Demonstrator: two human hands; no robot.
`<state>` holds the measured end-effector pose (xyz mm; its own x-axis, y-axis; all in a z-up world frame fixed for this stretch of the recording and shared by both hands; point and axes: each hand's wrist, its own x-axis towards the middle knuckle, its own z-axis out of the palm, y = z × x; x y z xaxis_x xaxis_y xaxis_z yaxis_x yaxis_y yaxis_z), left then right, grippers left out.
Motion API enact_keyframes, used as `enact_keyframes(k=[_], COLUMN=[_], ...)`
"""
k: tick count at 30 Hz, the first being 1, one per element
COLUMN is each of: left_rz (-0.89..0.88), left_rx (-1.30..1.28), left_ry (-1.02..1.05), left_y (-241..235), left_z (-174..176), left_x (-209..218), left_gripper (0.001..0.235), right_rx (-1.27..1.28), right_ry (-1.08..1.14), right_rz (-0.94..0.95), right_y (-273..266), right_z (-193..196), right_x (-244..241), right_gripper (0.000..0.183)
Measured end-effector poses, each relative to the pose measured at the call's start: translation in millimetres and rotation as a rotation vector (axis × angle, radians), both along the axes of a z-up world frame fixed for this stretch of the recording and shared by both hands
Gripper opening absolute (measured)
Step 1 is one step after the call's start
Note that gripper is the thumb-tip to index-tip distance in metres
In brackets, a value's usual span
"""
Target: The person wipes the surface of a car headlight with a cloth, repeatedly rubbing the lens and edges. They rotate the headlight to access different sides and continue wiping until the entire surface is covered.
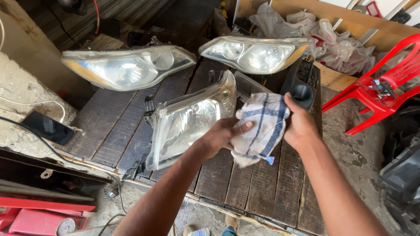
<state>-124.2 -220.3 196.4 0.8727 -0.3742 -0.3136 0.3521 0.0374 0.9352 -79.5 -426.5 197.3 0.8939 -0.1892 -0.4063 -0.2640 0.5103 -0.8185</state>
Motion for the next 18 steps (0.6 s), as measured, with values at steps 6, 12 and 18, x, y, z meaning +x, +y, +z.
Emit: enact_keyframes(k=[6,12,18], left_rz=[0.324,0.409,0.284], left_rx=[-0.259,-0.557,-0.436], left_ry=[-0.021,0.063,0.052], left_y=[-1,-12,-5], left_z=[-60,-37,-52], left_x=[32,18,10], left_gripper=[0.026,0.022,0.023], right_rx=[-0.449,-0.411,0.079], right_ry=[0.016,0.270,0.028], right_rz=[0.164,0.438,0.130], right_y=[-10,34,14], right_z=[-1,28,-15], right_x=[-12,-44,-20], right_gripper=[0.049,0.127,0.045])
